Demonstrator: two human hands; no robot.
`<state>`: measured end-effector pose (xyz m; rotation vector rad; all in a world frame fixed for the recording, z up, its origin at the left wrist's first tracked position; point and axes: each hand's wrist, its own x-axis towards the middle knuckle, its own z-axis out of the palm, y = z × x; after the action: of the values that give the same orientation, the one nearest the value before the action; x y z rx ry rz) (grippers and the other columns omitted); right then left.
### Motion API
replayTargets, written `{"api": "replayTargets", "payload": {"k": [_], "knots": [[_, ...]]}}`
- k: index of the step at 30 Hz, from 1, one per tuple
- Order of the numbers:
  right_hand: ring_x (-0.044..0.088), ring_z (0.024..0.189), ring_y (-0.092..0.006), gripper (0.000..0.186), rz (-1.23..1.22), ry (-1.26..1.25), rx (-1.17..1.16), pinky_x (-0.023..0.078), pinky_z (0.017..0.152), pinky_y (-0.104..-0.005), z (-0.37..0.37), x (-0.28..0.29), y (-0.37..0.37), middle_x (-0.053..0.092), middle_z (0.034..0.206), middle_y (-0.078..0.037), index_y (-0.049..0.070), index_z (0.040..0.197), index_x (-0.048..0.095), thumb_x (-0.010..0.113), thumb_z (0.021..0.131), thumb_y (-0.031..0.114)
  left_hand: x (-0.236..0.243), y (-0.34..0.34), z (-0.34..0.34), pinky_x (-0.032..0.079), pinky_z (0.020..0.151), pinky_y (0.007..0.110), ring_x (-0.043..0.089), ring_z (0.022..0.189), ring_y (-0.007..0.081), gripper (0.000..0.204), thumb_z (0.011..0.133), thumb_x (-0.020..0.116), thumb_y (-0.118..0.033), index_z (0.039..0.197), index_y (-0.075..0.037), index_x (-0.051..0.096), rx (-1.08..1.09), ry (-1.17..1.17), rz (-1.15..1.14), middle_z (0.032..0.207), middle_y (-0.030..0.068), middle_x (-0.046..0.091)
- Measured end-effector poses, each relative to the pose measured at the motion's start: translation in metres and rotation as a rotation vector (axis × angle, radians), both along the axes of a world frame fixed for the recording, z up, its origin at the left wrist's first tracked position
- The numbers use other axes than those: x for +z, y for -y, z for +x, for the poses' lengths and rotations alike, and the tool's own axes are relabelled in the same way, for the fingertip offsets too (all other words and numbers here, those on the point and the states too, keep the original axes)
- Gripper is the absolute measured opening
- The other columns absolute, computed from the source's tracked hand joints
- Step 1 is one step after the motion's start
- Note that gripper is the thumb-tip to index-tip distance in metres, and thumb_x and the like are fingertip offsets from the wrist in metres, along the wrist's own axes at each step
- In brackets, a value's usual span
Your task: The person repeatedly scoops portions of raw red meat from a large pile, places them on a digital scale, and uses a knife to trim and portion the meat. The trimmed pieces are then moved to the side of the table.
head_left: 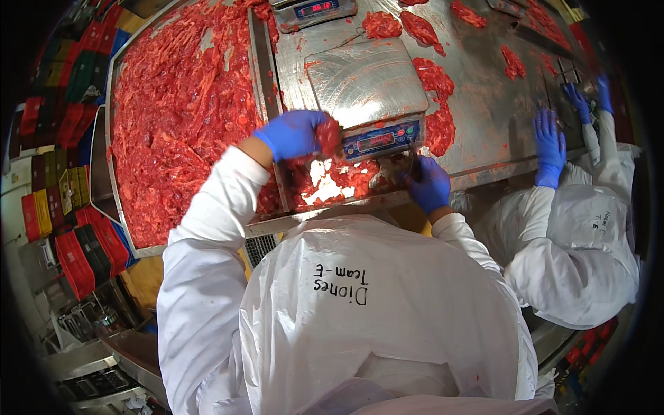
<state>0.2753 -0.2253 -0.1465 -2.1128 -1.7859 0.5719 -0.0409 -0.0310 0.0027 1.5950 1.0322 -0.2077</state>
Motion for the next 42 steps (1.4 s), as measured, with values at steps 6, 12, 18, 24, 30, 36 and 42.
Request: {"api": "replayTargets", "payload": {"k": [6,12,18,24,30,36,42], "knots": [[0.068,0.096,-0.0348,0.047,-0.021,-0.005,0.003,0.054,0.083,-0.0466,0.004,-0.004,0.004,0.069,0.105,-0.012,0.013,0.118,0.067,0.082,0.077,0.031,0.029,-0.03,0.045,0.057,0.084,0.031,0.071,0.089,0.0191,0.048,0.08,0.076,-0.006,0.127,-0.008,0.068,0.166,0.588,0.145,0.099,0.009,0.074],[0.068,0.093,-0.0359,0.043,0.009,-0.011,0.003,0.055,0.079,-0.0467,0.007,-0.005,0.004,0.069,0.102,-0.012,0.015,0.114,0.068,0.083,0.076,0.027,-0.039,-0.048,0.006,0.052,0.095,0.032,0.065,0.107,0.023,0.048,0.081,0.085,-0.019,0.125,-0.005,0.07,0.299,0.29,1.046,0.12,0.0114,0.066],[0.067,0.084,-0.0353,0.039,0.087,-0.112,-0.087,0.054,0.073,-0.0447,0.007,-0.008,0.007,0.068,0.093,-0.012,0.014,0.109,0.067,0.084,0.076,0.026,-0.077,-0.015,-0.055,0.055,0.083,0.033,0.07,0.088,0.0199,0.03,0.088,0.079,-0.016,0.115,-0.006,0.073,0.604,0.14,0.638,0.103,0.0067,0.068],[0.062,0.074,-0.0267,0.03,0.081,-0.611,0.083,0.053,0.072,-0.0393,0.008,0.009,-0.04,0.067,0.087,-0.011,0.008,0.105,0.067,0.082,0.083,0.023,-0.049,0.044,0.053,0.056,0.086,0.042,0.069,0.094,0.0326,0.022,0.089,0.075,-0.024,0.105,-0.009,0.073,0.243,0.138,1.054,0.105,0.0114,0.068],[0.06,0.075,-0.0132,0.017,-0.374,-0.71,0.214,0.051,0.069,-0.0342,-0.008,0.076,-0.106,0.063,0.084,-0.002,0.004,0.1,0.066,0.074,0.095,0.019,-0.071,0.04,0.048,0.055,0.088,0.044,0.066,0.099,0.0343,0.02,0.086,0.074,-0.023,0.099,-0.009,0.075,0.173,-0.004,1.103,0.104,0.0118,0.068],[0.061,0.075,-0.0119,0.038,-0.56,-0.905,0.463,0.052,0.07,-0.0287,0.019,0.071,-0.1,0.065,0.084,-0.003,0.004,0.101,0.068,0.075,0.097,0.041,-0.074,0.048,0.028,0.055,0.087,0.044,0.066,0.098,0.0344,0.016,0.083,0.075,-0.015,0.097,-0.008,0.073,0.135,0.059,1.147,0.101,0.0112,0.067],[0.058,0.069,-0.0096,0.03,-0.597,-1.104,0.25,0.048,0.064,-0.0261,-0.012,0.057,-0.118,0.064,0.078,-0.001,0.005,0.099,0.07,0.079,0.093,0.033,-0.085,0.049,0.011,0.055,0.084,0.045,0.065,0.096,0.0364,0.018,0.081,0.072,-0.007,0.098,-0.007,0.069,0.314,0.11,0.998,0.102,0.0137,0.063]]}}
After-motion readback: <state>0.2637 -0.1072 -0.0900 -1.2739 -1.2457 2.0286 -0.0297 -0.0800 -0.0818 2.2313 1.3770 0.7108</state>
